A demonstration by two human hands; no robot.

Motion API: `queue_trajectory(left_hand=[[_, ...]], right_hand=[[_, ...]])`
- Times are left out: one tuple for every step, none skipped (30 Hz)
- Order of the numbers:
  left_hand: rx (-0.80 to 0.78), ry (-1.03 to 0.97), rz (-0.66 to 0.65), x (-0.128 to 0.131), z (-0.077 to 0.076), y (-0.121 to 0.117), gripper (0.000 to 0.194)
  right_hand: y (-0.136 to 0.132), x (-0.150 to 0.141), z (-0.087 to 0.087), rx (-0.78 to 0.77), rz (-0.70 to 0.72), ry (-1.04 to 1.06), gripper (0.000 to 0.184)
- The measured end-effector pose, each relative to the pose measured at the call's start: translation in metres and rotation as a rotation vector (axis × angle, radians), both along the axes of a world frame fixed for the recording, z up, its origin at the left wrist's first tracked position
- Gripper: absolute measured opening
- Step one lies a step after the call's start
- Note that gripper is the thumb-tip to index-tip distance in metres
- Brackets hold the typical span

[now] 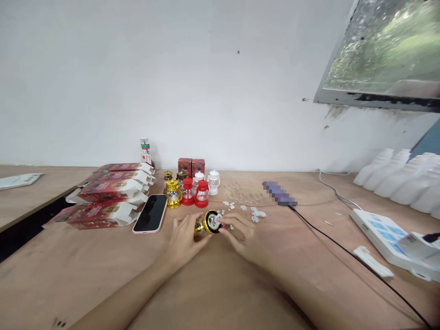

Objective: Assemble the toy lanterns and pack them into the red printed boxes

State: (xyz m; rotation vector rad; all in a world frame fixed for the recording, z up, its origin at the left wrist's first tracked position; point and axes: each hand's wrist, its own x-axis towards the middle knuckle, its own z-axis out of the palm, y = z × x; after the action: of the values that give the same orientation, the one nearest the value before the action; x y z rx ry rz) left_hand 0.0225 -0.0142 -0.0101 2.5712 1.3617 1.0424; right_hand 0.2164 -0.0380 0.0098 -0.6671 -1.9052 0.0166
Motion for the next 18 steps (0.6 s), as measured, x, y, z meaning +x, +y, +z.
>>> queue_trajectory(left_hand=[[-0.001,-0.002,0.001,0.0,0.0,0.0,0.039],[-0.001,-0.005,0.001,0.0,0.001,0.0,0.039],[-0.001,-0.006,0.0,-0.001,0.001,0.0,0.039],[-0.002,-0.006,-0.004,-0.001,0.001,0.0,0.039],[-0.005,-0.005,-0.01,-0.001,0.001,0.0,0.04],[-0.009,-0.004,-0.015,0.0,0.001,0.0,0.04],[-0.013,-0.003,-0.018,0.0,0.002,0.0,0.041],[-0.019,-0.001,-0.02,0.0,0.002,-0.001,0.041],[-0.027,0.001,-0.024,0.0,0.003,-0.001,0.042],[-0.035,0.003,-0.029,0.001,0.003,-0.001,0.042],[-0.043,0.005,-0.036,0.001,0.004,-0.002,0.043],[-0.05,0.006,-0.044,0.001,0.004,-0.003,0.044],[-0.056,0.007,-0.053,0.001,0.005,-0.003,0.045],[-0.059,0.006,-0.059,0.001,0.005,-0.004,0.045],[-0.06,0.006,-0.065,0.001,0.006,-0.004,0.046],[-0.059,0.004,-0.069,0.001,0.006,-0.005,0.045],[-0.057,0.003,-0.072,0.001,0.006,-0.005,0.045],[-0.053,0.001,-0.074,0.001,0.005,-0.005,0.045]], right_hand=[[-0.001,0.0,0.001,0.024,-0.003,-0.021,0.021],[-0.001,0.0,0.001,0.042,-0.008,-0.034,0.023],[-0.001,0.0,0.001,0.059,-0.014,-0.042,0.024],[-0.001,0.0,0.001,0.075,-0.02,-0.044,0.025],[-0.001,0.0,0.001,0.089,-0.023,-0.043,0.024],[-0.001,-0.001,0.0,0.097,-0.026,-0.039,0.024],[-0.002,-0.001,0.0,0.106,-0.033,-0.031,0.023],[-0.002,-0.003,-0.001,0.12,-0.046,-0.017,0.021],[-0.003,-0.004,-0.001,0.138,-0.07,0.003,0.02],[-0.004,-0.006,-0.003,0.162,-0.101,0.025,0.019],[-0.005,-0.007,-0.004,0.188,-0.132,0.045,0.018],[-0.005,-0.009,-0.006,0.212,-0.156,0.06,0.018],[-0.006,-0.011,-0.007,0.229,-0.166,0.067,0.018],[-0.006,-0.012,-0.009,0.236,-0.164,0.065,0.019],[-0.006,-0.013,-0.01,0.237,-0.156,0.059,0.02],[-0.006,-0.014,-0.011,0.236,-0.149,0.05,0.02],[-0.006,-0.014,-0.011,0.233,-0.147,0.04,0.02],[-0.006,-0.014,-0.011,0.234,-0.147,0.03,0.02]])
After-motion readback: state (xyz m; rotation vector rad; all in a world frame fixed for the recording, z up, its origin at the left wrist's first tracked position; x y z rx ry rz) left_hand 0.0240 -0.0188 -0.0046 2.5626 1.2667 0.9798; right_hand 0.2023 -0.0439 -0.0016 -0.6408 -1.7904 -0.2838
